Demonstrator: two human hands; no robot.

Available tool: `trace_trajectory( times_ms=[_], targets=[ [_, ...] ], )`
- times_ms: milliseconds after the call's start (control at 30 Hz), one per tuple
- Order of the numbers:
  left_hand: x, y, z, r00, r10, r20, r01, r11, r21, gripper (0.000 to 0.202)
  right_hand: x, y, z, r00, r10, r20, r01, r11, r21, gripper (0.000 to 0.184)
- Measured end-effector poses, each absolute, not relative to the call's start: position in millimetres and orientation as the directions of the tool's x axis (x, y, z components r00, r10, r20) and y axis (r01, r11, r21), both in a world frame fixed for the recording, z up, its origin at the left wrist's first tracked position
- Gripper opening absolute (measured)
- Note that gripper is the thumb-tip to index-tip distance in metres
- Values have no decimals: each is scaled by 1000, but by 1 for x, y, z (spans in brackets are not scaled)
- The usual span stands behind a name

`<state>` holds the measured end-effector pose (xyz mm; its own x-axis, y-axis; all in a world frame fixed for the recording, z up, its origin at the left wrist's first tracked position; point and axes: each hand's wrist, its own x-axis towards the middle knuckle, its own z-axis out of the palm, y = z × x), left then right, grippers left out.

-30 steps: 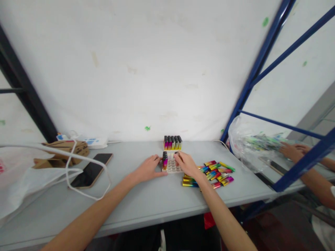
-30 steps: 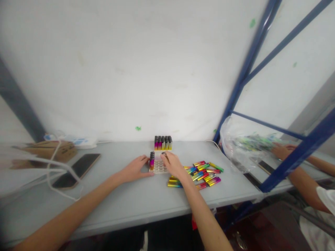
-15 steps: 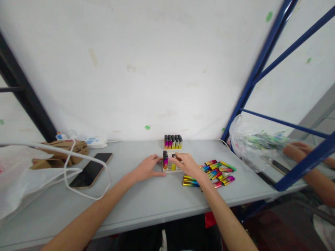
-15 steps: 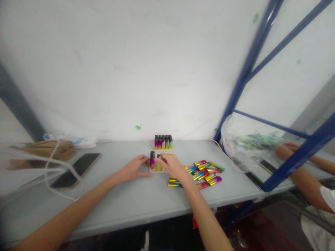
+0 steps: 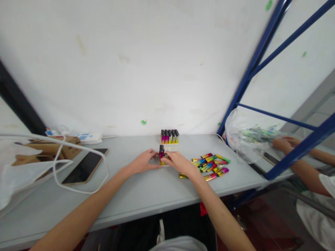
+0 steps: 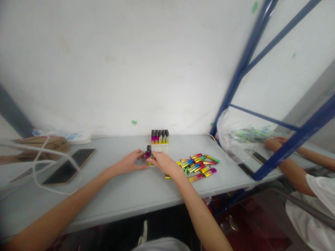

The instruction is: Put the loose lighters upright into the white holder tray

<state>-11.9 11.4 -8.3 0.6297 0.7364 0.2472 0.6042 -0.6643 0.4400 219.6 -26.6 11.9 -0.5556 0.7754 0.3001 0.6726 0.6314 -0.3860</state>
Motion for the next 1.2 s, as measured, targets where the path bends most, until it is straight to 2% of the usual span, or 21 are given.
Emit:
trace_trajectory(
  times_ms=[133,300,467,633,767,900,1033,1133,1200],
  targets=[
    [-7,8,-6,612,747,257,632,-659,408,51,218,-27,12,-572,774,272,683,633,-364,29],
    [0,3,-7,558,787,263,710,-617,340,60,253,-26,37,-524,798,297,647,600,-471,29],
    [5,1,-4,522,824,221,752,-567,336,62,317,-18,43,-416,895,163,753,439,-490,15],
    [-4,6,0,598,775,205,676,-625,390,57,355,-10,31,-342,939,-19,815,287,-504,21],
    [-10,10,1,634,745,210,620,-651,438,54,352,-2,26,-301,950,-88,855,228,-465,12],
    [-9,8,0,622,747,233,631,-655,415,48,343,5,17,-295,955,39,847,280,-453,9],
    [-6,5,-1,595,767,241,675,-639,368,47,339,11,7,-264,935,237,765,352,-539,10],
    [-5,4,-1,601,767,225,683,-639,354,48,332,14,7,-145,887,437,565,437,-699,22],
    [-5,4,-1,606,764,222,679,-643,355,49,325,14,10,-61,870,489,352,478,-805,34]
  ],
)
